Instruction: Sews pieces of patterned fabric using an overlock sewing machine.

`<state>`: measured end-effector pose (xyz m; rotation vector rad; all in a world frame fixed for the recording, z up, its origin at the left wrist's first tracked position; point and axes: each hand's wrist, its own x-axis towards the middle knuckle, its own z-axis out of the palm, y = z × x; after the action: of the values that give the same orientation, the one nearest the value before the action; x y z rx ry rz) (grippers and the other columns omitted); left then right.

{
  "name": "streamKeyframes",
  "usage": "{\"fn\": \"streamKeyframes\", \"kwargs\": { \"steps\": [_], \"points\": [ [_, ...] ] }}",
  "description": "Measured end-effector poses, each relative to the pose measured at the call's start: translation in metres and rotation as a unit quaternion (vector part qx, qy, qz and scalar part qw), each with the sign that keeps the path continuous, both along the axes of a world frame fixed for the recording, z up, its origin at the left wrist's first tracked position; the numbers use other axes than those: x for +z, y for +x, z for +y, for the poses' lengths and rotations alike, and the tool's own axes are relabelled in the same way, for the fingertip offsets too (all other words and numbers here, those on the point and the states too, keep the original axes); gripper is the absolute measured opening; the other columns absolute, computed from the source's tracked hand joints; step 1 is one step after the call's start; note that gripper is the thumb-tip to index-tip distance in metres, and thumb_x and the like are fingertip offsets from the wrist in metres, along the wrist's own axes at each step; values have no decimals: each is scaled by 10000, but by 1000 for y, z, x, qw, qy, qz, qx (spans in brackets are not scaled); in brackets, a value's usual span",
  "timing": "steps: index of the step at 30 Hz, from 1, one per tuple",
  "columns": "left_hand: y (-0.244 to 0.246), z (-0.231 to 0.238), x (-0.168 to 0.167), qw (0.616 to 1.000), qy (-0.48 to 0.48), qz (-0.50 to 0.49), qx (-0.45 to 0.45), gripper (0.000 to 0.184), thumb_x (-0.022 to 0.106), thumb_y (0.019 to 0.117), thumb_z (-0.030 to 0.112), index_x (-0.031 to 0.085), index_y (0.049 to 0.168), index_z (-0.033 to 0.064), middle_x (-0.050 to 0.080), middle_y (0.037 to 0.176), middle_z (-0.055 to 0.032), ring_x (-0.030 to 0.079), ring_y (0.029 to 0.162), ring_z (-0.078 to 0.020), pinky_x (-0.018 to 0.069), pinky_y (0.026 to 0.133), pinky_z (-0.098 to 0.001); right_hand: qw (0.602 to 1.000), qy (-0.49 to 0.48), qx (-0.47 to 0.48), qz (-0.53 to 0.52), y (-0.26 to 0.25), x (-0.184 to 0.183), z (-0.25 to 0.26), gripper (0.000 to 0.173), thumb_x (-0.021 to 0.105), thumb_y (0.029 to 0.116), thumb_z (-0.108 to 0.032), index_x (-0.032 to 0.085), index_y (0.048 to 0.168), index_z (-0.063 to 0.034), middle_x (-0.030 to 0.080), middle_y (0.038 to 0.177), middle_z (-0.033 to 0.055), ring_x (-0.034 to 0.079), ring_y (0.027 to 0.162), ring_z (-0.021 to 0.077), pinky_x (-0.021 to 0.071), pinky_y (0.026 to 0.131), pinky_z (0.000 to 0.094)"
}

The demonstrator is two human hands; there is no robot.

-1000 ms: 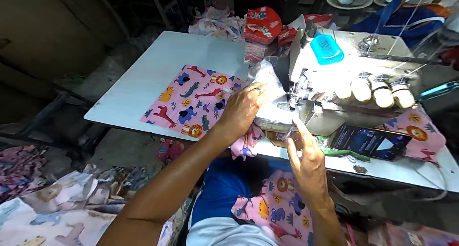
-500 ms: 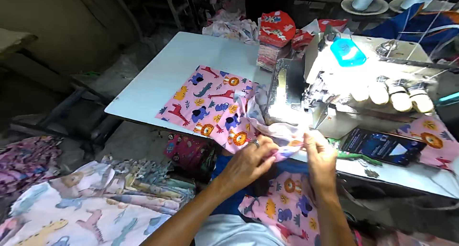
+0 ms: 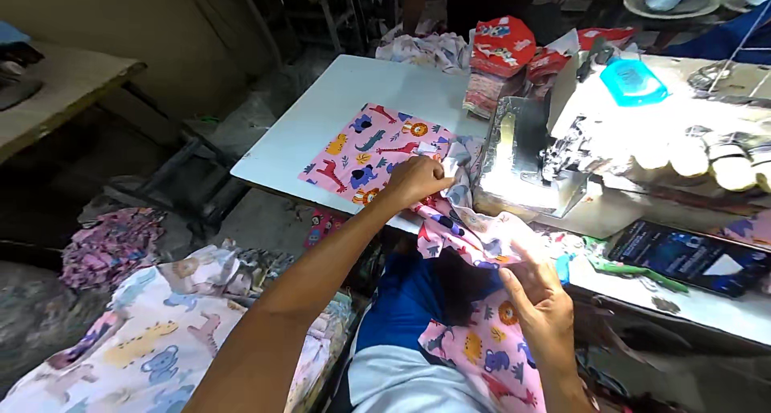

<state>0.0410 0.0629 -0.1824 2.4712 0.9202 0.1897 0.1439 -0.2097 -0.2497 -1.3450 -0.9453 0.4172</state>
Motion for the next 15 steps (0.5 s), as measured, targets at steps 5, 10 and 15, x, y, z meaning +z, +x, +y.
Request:
{"fn": "streamKeyframes", "kwargs": {
  "steps": [5, 10, 15],
  "points": [
    [27, 9, 70, 997, -16, -79, -22, 333, 501, 1078, 220, 620, 1164, -80, 668, 975, -233, 673, 837, -321, 557, 794, -497, 984, 25, 11, 177, -6, 11, 0, 388, 687, 870, 30, 524, 1223, 41, 691, 1081, 29, 699, 941, 57, 607, 826, 213],
    [59, 15, 145, 973, -16, -230, -19, 349, 438, 1110, 236, 558, 1260, -55, 649, 1153, -192, 705, 971, -206, 597, 855, -369, 991, -79, 70, 78, 10, 35, -20, 215, 714, 907, -143, 681, 1086, -28, 731, 889, -72, 686, 791, -30, 582, 732, 145],
    [60, 25, 167, 884, -151, -441, -31, 181, 450, 1070, 34, 597, 999, -45, 622, 861, -57, 655, 798, -91, 584, 767, -258, 996, 8, 16, -87, 24, 66, -49, 104, 641, 986, -287, 743, 1002, -276, 675, 1020, -195, 623, 944, -91, 534, 808, 107]
  ]
}}
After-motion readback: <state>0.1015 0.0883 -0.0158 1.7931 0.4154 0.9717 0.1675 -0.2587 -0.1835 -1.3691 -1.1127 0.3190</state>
